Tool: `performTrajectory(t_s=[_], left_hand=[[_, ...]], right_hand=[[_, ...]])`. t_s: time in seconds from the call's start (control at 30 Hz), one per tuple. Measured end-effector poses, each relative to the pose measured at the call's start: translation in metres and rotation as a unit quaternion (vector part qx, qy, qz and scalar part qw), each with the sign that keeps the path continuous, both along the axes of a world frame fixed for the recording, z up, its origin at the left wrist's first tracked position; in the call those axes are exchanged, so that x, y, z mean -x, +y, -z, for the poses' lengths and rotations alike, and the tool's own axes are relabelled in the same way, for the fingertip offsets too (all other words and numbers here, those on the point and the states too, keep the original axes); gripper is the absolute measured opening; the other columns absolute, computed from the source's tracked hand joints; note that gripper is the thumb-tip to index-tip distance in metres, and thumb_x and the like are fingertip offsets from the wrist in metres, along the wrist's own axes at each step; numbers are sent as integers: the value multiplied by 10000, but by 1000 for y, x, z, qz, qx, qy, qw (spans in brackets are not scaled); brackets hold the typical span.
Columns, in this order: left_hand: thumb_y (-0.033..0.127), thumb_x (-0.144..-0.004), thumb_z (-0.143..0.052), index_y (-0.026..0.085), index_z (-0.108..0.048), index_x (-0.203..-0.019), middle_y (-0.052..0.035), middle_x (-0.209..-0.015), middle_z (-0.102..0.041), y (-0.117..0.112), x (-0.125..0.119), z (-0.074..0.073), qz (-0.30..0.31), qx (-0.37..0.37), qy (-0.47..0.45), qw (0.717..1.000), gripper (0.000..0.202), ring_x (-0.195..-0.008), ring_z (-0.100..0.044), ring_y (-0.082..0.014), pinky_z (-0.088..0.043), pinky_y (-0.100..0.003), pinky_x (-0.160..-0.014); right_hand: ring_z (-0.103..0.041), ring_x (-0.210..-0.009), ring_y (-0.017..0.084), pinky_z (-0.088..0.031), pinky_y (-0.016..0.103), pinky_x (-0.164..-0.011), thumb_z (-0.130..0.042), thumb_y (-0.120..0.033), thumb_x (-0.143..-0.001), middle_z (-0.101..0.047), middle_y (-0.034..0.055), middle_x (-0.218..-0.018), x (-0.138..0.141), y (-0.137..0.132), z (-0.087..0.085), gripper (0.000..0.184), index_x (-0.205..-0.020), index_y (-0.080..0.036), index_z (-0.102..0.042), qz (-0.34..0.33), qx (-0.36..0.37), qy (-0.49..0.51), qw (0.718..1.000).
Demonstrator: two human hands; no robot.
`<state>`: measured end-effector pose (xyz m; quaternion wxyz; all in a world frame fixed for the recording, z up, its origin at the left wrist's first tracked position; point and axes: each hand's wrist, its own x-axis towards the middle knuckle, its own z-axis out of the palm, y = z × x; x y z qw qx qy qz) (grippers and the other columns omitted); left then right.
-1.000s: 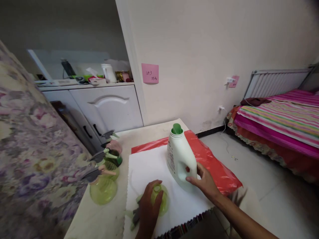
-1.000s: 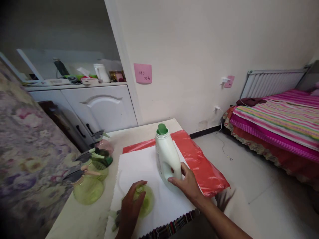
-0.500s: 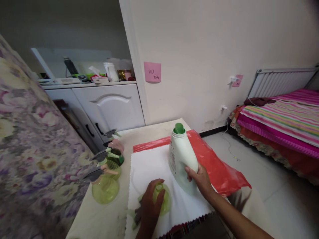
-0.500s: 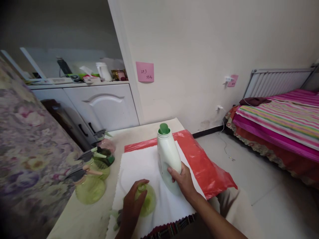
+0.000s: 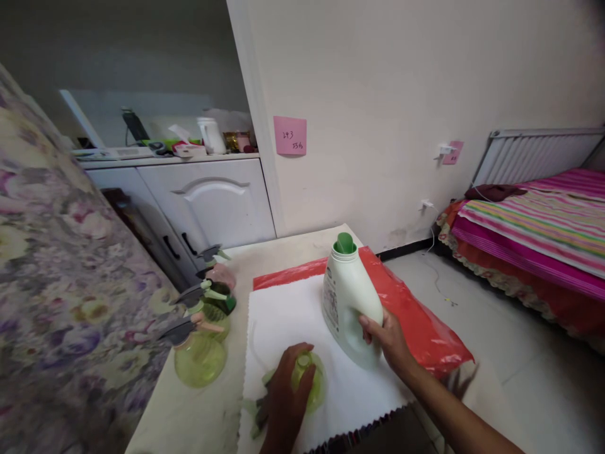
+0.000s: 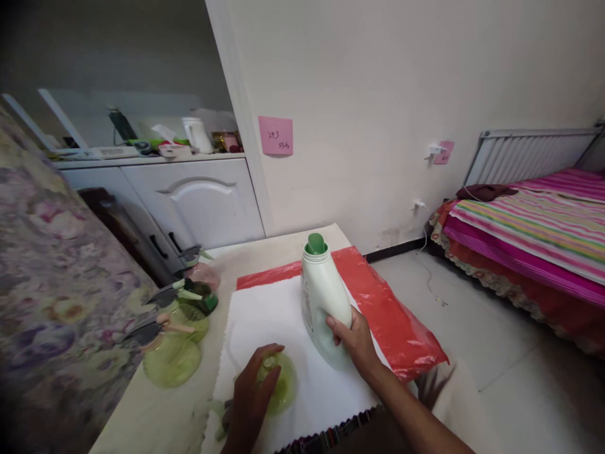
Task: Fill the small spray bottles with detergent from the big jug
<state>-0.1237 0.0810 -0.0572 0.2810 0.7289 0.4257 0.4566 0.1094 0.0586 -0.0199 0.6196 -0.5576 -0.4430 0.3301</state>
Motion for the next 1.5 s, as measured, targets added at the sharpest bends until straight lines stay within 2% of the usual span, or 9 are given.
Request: performTrajectory(t_s=[0.23,0.53,0.7,0.83,0.97,1.3,1.43,1.5], left_hand=[[362,-847,-546,236,-635,-1067,-65,-1088,-675,1,6,5,18,-13,16,1000,268,-1037,-631,-243,-507,-380,-917],[413,-832,-546,226,-650,-1034,-65,-1080,-676,-8,2,-15,-12,35,-52,998,295,-1060,-604,-262,-453,-408,-966],[416,-852,-515,225,-635,-1076,-66,-1133,-662,-7,-1,-22,-7,37,-71,997,318,-1115,-580,-262,-441,-394,-973],[419,-848,-528,218,-639,-1071,-75,-1127,-667,-4,-7,-17,-12,33,-55,998,320,-1116,-584,-268,-435,-407,-984],[426,-851,-522,221,-638,-1073,-74,-1112,-672,-2,-8,-12,-15,33,-42,998,323,-1099,-596,-266,-446,-413,-975],[454,-841,-525,216,-623,-1128,-82,-1175,-656,-4,-9,-9,-18,40,-28,999,386,-1137,-582,-274,-432,-439,-1005],[500,-833,-521,206,-594,-1203,-98,-1254,-624,-8,-5,-12,-19,34,-31,999,479,-1195,-548,-285,-401,-455,-1044],[500,-868,-464,205,-602,-1200,-96,-1269,-618,-7,6,-15,-50,29,-39,998,465,-1212,-539,-277,-400,-450,-1050]], right_hand=[[-442,-444,117,-358,248,-466,-656,-490,-744,-494,-67,-459,3,3,-2,328,-660,-204,-520,27,-22,8,999],[-465,-457,124,-372,251,-468,-661,-461,-755,-511,-54,-464,-7,-2,-19,330,-606,-206,-514,50,-35,-7,998],[-454,-440,128,-367,254,-446,-657,-473,-747,-498,-55,-454,-6,-9,-8,326,-619,-209,-514,57,-27,-17,998],[-451,-435,128,-373,255,-439,-653,-490,-738,-489,-57,-462,-6,-11,0,325,-646,-207,-523,57,-18,-21,998],[-448,-447,125,-375,253,-446,-639,-498,-746,-488,-56,-471,-8,-12,1,324,-665,-205,-525,57,-16,-23,998],[-501,-484,146,-407,258,-471,-663,-495,-739,-539,-42,-505,-12,-15,9,320,-728,-189,-569,50,-6,-40,998],[-569,-598,178,-462,273,-549,-687,-469,-735,-620,-5,-635,-16,-20,12,312,-811,-177,-608,46,-1,-59,997],[-603,-687,206,-488,285,-595,-690,-475,-732,-666,23,-743,-19,-22,15,348,-892,-174,-621,46,1,-78,996]])
